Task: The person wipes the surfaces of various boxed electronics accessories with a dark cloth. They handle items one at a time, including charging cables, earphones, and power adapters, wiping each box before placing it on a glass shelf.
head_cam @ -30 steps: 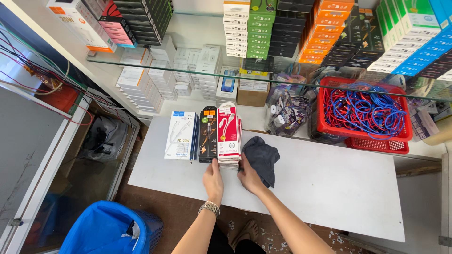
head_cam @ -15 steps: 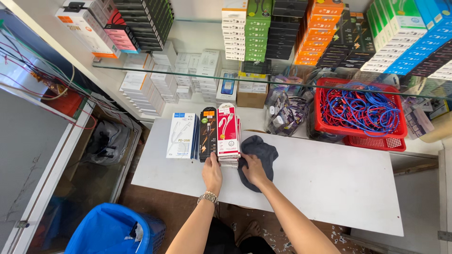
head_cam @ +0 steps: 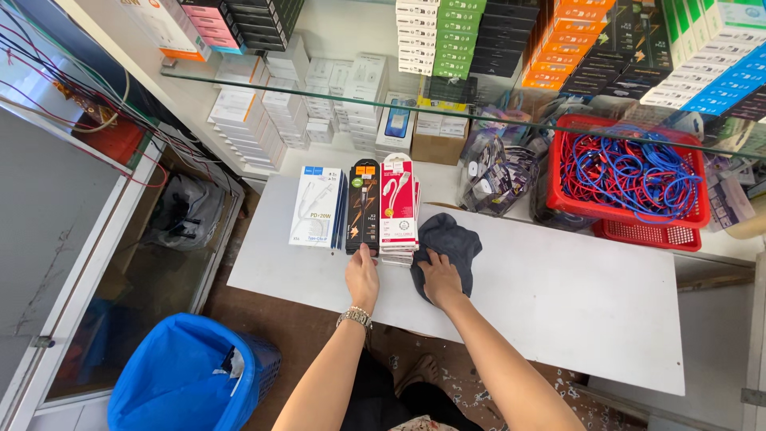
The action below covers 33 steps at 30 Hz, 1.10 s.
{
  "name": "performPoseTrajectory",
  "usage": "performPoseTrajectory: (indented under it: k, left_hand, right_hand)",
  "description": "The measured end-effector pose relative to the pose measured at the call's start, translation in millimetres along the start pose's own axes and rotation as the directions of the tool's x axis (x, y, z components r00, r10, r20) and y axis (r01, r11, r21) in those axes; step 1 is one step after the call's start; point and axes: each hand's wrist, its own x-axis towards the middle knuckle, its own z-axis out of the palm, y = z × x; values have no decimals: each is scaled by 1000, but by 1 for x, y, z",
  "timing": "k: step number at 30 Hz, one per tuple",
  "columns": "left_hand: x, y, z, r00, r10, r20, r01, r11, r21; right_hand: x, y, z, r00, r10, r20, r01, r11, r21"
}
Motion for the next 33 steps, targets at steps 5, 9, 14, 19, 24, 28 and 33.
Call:
performPoseTrajectory:
  k: [5,9,14,19,24,28,33]
  left_hand:
    - [-8,20,-4,997,36,-68,-39,998,-43]
    - [-14,43,-15,989,55,-135,-73,989,-131]
    - [-6,76,-17,975,80,-207,-118,977,-178]
    - [28,117,-4,968,154,-198,-206,940,-273]
    - [72,160,16,932,322,-168,-359,886,-294]
    - [125,197,37,879,453,-147,-471,779,-414]
    - [202,227,76,832,553,48,-500,785,-366]
  right_hand:
    - [2,25,4,997,69,30,-69,997,-31]
    - [3,69,13,976,172,-130,-180,983,-49]
    - [4,98,3,963,245,-110,-235,967,99]
    - [56,75,-56,890,266,-369,-3,815,579]
    - [102,43,-130,788,366,-495,167,648,743]
    - [142,22,-191,739,338,-583,381,504,775]
    - [209,10,-241,829,346,-440,440,82,894]
